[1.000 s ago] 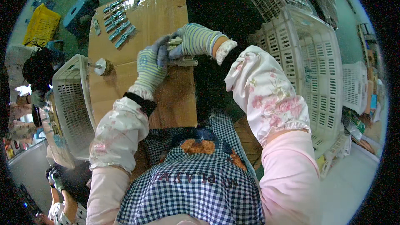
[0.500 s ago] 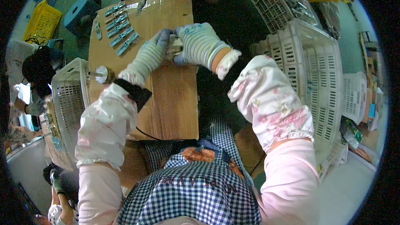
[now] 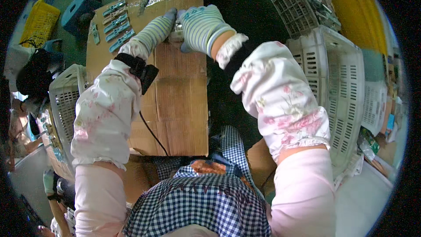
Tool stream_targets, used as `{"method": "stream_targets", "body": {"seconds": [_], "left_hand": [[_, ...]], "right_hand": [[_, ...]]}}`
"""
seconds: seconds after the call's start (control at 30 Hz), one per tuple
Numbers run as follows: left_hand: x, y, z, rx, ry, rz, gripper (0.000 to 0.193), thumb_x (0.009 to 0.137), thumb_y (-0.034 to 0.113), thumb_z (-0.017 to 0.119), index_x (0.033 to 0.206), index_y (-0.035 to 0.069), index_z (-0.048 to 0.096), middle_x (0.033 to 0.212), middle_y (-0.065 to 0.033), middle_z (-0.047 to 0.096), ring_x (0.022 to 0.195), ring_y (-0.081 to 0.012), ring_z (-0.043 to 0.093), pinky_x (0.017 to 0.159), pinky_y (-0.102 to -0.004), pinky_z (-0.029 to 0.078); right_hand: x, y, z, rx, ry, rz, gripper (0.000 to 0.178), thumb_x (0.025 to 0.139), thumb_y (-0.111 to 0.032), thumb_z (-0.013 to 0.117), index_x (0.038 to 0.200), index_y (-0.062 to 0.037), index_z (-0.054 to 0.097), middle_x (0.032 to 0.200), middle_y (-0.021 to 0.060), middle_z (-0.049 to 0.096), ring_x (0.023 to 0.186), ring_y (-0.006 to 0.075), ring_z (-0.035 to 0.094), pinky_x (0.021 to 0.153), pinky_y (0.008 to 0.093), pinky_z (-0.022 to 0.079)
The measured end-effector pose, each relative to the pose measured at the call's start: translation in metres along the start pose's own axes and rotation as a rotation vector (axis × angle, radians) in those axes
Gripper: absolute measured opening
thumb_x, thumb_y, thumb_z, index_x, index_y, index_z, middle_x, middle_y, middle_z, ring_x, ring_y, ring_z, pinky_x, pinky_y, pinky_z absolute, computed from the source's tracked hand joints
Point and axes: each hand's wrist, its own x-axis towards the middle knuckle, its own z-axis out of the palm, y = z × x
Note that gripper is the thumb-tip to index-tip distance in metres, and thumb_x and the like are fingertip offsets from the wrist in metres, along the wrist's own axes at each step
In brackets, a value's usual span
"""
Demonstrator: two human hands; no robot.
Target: Assemble small plastic clips and components on a cardboard surface while seated on the floor.
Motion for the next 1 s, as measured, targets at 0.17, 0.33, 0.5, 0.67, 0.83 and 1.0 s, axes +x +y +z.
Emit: {"method": "stream_targets", "body": {"seconds": [0.17, 0.33, 0.5, 0.67, 0.83, 1.0], "left_hand": [[0.003, -0.025, 0.008, 0.040, 0.289, 0.253, 0.051, 0.103, 0.048, 0.038, 0.122, 0.010, 0.065, 0.120, -0.0203, 0.067, 0.117, -0.0389, 0.060, 0.099, -0.0442, 0.047], [-0.054, -0.023, 0.019, 0.020, 0.258, 0.124, 0.049, 0.103, 0.048, 0.035, 0.123, 0.014, 0.064, 0.122, -0.0208, 0.066, 0.118, -0.0392, 0.059, 0.101, -0.0462, 0.045], [-0.123, -0.023, 0.031, 0.060, 0.278, 0.118, 0.043, 0.103, 0.045, 0.034, 0.117, 0.016, 0.063, 0.112, -0.0211, 0.069, 0.108, -0.0419, 0.063, 0.093, -0.0496, 0.049], [-0.217, -0.033, 0.052, 0.175, 0.087, 0.222, 0.024, 0.097, 0.031, 0.048, 0.110, 0.013, 0.059, 0.111, -0.0170, 0.066, 0.103, -0.0403, 0.065, 0.087, -0.0489, 0.053], [-0.284, -0.060, 0.083, 0.174, -0.166, 0.004, 0.040, 0.103, 0.036, 0.036, 0.118, 0.010, 0.063, 0.121, -0.0202, 0.066, 0.112, -0.0386, 0.063, 0.094, -0.0473, 0.051], [-0.271, -0.070, 0.083, 0.196, -0.213, 0.118, 0.039, 0.102, 0.033, 0.039, 0.120, 0.008, 0.063, 0.122, -0.0208, 0.065, 0.115, -0.0370, 0.062, 0.096, -0.0457, 0.051]], "right_hand": [[0.009, 0.013, -0.009, 0.317, -0.147, 0.074, 0.076, 0.067, -0.046, 0.084, 0.127, -0.0056, 0.059, 0.111, 0.0182, 0.070, 0.105, 0.0348, 0.067, 0.091, 0.0425, 0.053], [-0.021, -0.007, -0.008, 0.189, -0.037, -0.008, 0.069, 0.064, -0.039, 0.083, 0.123, -0.0101, 0.060, 0.106, 0.0131, 0.070, 0.103, 0.0313, 0.067, 0.089, 0.0400, 0.052], [-0.070, -0.042, -0.016, 0.199, -0.028, -0.012, 0.068, 0.061, -0.033, 0.085, 0.120, -0.0095, 0.061, 0.107, 0.0113, 0.069, 0.103, 0.0296, 0.066, 0.089, 0.0410, 0.050], [-0.150, -0.083, -0.010, 0.288, -0.075, -0.066, 0.063, 0.061, -0.037, 0.083, 0.112, -0.0091, 0.060, 0.100, 0.0132, 0.068, 0.098, 0.0319, 0.066, 0.084, 0.0426, 0.050], [-0.202, -0.123, 0.001, 0.530, -0.418, -0.075, 0.072, 0.062, -0.043, 0.084, 0.118, -0.0046, 0.061, 0.098, 0.0172, 0.070, 0.094, 0.0351, 0.069, 0.088, 0.0433, 0.052], [-0.228, -0.137, 0.007, 0.328, 0.126, -0.148, 0.081, 0.067, -0.043, 0.083, 0.132, -0.0053, 0.055, 0.121, 0.0152, 0.063, 0.112, 0.0283, 0.061, 0.100, 0.0432, 0.042]]}}
